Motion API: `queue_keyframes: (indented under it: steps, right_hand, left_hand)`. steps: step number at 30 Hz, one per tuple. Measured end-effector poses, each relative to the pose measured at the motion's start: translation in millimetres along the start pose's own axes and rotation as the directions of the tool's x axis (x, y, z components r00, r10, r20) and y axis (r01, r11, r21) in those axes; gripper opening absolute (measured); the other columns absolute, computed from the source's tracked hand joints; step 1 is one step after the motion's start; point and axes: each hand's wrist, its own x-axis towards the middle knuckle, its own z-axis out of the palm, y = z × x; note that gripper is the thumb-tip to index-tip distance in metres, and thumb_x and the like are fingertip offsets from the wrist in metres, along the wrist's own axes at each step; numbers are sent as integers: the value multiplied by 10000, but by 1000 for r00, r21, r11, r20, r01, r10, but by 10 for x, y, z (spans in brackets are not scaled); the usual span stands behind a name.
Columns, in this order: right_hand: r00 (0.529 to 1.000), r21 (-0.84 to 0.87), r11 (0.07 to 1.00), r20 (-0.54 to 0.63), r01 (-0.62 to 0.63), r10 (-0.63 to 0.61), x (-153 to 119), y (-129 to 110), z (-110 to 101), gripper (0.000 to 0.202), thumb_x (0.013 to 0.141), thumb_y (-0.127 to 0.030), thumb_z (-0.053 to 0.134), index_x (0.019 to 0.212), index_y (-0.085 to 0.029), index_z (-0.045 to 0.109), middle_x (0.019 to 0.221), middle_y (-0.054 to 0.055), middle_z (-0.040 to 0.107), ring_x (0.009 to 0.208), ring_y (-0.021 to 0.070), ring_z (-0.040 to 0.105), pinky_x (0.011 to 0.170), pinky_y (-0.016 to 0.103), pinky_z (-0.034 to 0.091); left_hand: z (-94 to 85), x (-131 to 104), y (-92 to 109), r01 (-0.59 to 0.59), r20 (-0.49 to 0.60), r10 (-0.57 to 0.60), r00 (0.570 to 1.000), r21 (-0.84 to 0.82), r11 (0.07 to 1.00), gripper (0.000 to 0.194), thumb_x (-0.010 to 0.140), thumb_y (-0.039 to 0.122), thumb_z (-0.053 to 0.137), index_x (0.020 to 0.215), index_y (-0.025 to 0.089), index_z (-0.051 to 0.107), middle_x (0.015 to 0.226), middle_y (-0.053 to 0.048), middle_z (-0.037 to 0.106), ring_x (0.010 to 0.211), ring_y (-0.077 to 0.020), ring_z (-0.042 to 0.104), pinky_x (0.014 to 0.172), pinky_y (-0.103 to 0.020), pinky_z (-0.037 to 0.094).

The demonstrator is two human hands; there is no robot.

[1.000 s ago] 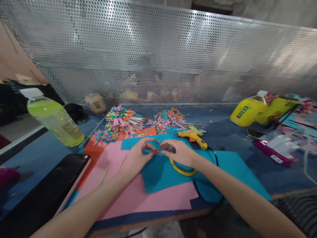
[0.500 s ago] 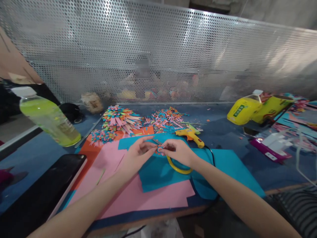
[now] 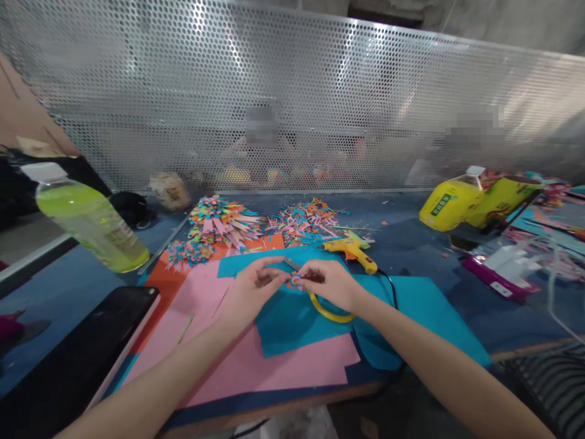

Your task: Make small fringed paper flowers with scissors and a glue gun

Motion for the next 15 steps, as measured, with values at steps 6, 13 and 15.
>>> queue_keyframes:
  steps: [6,13,15]
  right_hand:
    - [1000,-30,1000,-5,3,-3,-3,-15,-4,280,747,-418,596,775,-140,603,705,36,633,641,130,577,572,219,441]
    - [1000,-25,1000,-30,6,-7,-4,-27,-9,283,740,-419,601,752,-137,594,685,33,625,621,124,571,554,213,435]
    - [999,-12,1000,-38,11,-12,-3,-37,-13,280,739,-419,603,729,-139,584,678,32,622,620,124,571,560,217,438]
  left_hand:
    - [7,-9,-14,12,-4,-13,1000,-43,999,351,712,325,632,1025,179,568,774,-27,697,732,-158,647,670,-245,480]
    - [18,-30,-14,-23,10,23,1000,17,1000,369,724,361,615,1044,182,567,817,-44,706,774,-180,654,689,-266,484]
    - [18,-33,-7,-27,5,27,1000,29,999,356,747,369,587,1052,186,568,855,-52,706,801,-184,652,704,-273,483]
